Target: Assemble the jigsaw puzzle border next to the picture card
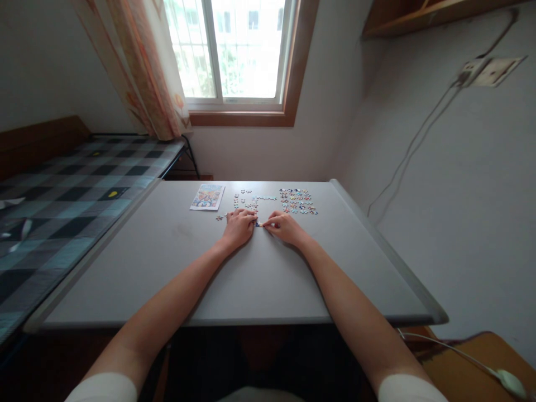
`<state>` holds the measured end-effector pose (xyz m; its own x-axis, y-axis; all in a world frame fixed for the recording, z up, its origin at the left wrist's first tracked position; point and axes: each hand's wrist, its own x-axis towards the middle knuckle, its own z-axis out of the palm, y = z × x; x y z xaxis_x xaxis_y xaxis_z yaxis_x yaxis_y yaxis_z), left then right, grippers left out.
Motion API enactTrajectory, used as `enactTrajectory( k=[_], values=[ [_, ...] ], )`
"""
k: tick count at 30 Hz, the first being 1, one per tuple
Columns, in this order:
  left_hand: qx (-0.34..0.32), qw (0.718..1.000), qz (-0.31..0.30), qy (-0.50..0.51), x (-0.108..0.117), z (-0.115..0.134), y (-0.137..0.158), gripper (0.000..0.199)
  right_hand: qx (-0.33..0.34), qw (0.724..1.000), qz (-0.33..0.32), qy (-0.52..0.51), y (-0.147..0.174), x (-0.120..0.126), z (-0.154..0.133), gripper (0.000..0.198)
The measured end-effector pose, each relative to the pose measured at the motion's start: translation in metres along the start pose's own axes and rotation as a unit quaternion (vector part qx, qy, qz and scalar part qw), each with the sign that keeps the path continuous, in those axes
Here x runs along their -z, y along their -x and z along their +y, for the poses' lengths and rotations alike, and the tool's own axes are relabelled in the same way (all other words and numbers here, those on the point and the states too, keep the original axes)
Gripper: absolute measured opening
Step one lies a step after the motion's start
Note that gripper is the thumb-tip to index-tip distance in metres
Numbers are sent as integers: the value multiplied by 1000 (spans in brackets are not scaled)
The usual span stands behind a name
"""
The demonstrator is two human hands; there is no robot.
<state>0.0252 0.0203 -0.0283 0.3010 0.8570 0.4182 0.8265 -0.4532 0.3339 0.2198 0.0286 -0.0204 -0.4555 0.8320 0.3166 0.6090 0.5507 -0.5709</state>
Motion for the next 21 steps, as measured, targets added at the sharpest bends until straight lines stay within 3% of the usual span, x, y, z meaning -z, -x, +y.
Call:
enactTrajectory(
  k=[6,12,21],
  values=[
    [7,1000,-6,-9,1,1,0,29,1,1000,5,-9,0,0,0,15],
    [25,999,-26,-28,4,5,1,31,-17,998,58,-14,-2,0,5,20],
    [-18,1000,6,-2,5,5,0,28,-66,994,82,1,-1,3,7,16]
  ],
)
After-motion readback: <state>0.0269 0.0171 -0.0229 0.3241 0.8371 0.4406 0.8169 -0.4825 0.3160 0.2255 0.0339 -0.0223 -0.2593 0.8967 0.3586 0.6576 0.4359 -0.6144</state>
